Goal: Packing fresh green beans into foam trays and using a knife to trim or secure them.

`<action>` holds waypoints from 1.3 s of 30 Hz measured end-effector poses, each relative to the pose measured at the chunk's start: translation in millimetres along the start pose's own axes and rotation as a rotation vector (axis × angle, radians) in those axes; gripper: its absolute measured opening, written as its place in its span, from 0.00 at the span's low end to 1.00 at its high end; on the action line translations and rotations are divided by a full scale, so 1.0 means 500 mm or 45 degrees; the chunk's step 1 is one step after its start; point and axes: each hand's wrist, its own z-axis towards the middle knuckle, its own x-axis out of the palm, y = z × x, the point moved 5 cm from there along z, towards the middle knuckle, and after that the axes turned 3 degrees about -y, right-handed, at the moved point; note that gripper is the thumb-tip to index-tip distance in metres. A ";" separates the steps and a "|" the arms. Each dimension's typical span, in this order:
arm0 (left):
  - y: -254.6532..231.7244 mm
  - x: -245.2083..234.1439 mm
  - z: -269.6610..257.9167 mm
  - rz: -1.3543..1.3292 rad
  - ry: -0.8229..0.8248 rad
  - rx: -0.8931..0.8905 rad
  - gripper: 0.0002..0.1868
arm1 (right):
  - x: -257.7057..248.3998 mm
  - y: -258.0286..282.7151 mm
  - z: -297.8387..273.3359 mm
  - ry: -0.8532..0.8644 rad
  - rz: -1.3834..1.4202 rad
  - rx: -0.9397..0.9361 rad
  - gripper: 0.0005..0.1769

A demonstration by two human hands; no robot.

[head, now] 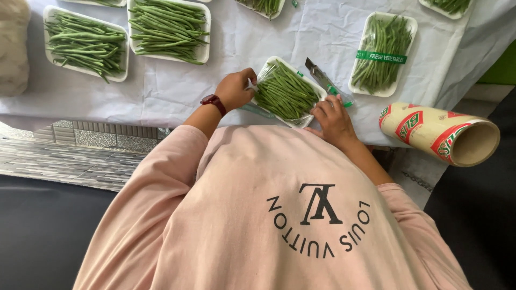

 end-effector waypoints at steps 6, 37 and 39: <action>-0.036 -0.030 0.007 0.063 -0.126 -0.064 0.08 | 0.147 0.003 -0.097 -0.253 -0.245 0.063 0.35; -0.030 -0.041 0.101 -0.028 -0.098 -0.647 0.16 | -0.037 0.086 0.051 -0.247 -0.363 -0.057 0.14; -0.028 -0.037 0.108 0.003 -0.078 -0.662 0.08 | -0.034 0.076 0.043 -0.200 -0.319 -0.044 0.11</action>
